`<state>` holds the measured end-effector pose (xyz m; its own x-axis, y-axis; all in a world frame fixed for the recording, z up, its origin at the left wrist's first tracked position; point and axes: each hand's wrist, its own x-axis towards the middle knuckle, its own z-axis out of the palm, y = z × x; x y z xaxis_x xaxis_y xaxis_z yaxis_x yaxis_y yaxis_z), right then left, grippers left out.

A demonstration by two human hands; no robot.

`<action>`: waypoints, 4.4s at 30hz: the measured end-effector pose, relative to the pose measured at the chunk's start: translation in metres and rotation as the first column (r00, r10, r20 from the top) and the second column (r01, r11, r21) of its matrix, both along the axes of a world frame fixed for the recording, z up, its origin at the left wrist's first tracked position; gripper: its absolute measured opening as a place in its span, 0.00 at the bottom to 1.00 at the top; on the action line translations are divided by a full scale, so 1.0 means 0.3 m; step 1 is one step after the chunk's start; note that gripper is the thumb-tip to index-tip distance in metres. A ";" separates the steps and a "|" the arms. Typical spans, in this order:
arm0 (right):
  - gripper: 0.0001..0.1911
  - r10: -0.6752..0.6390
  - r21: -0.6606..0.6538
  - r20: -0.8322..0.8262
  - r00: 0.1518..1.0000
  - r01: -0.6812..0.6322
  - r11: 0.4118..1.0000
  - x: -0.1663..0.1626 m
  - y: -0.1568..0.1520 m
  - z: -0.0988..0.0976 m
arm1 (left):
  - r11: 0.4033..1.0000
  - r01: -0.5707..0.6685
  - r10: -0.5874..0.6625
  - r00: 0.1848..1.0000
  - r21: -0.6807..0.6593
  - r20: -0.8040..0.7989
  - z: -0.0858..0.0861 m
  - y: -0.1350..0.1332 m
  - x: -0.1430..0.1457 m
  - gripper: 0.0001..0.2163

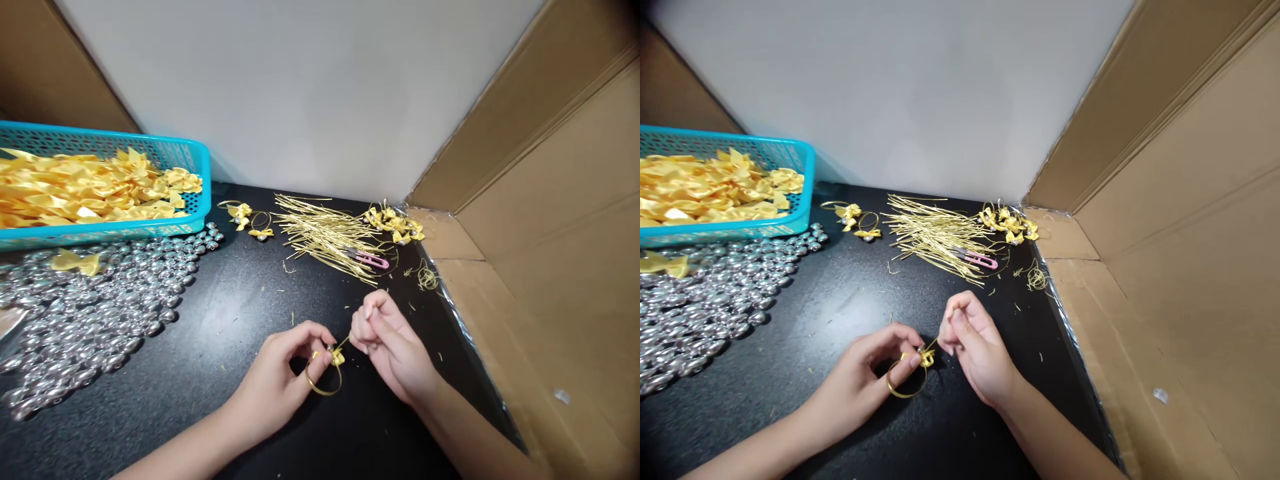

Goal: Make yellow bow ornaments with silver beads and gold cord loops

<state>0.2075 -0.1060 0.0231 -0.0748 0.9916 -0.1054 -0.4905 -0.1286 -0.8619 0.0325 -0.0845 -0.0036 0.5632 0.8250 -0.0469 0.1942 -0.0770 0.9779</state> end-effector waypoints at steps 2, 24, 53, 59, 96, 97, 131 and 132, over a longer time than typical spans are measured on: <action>0.11 -0.027 0.044 0.208 0.978 0.018 0.999 0.014 0.034 -0.003 | 1.000 -0.004 0.004 1.000 -0.024 -0.002 -0.005 -0.001 -0.001 0.05; 0.05 -0.224 0.205 0.945 -0.237 -0.103 0.973 0.191 0.351 -0.048 | 0.959 -0.205 0.217 0.975 -0.195 0.046 0.003 0.009 -0.026 0.08; 0.03 0.246 -0.137 0.934 0.259 -0.376 0.916 0.035 -0.009 0.138 | 0.954 -0.285 0.281 0.959 0.098 0.045 0.025 -0.005 -0.024 0.08; 0.02 0.336 -0.224 0.912 0.236 -0.400 0.889 0.036 -0.019 0.144 | 0.954 -0.289 0.285 0.957 0.078 0.060 0.034 -0.009 -0.022 0.08; 0.11 0.023 -0.098 0.787 -0.617 -0.088 0.991 0.350 0.255 0.304 | 0.932 -0.362 0.361 0.932 0.031 0.021 0.022 0.001 -0.026 0.04; 0.11 -0.009 -0.062 0.792 -0.611 -0.096 0.993 0.356 0.262 0.313 | 0.932 -0.362 0.362 0.932 0.026 0.018 0.022 0.001 -0.027 0.04; 0.08 0.171 -0.086 0.925 0.338 -0.252 0.964 0.019 -0.032 0.082 | 0.939 -0.341 0.335 0.937 0.045 0.096 0.040 -0.013 -0.036 0.04; 0.08 0.173 -0.087 0.923 0.345 -0.251 0.964 0.020 -0.030 0.082 | 0.940 -0.339 0.334 0.938 0.045 0.096 0.040 -0.013 -0.036 0.04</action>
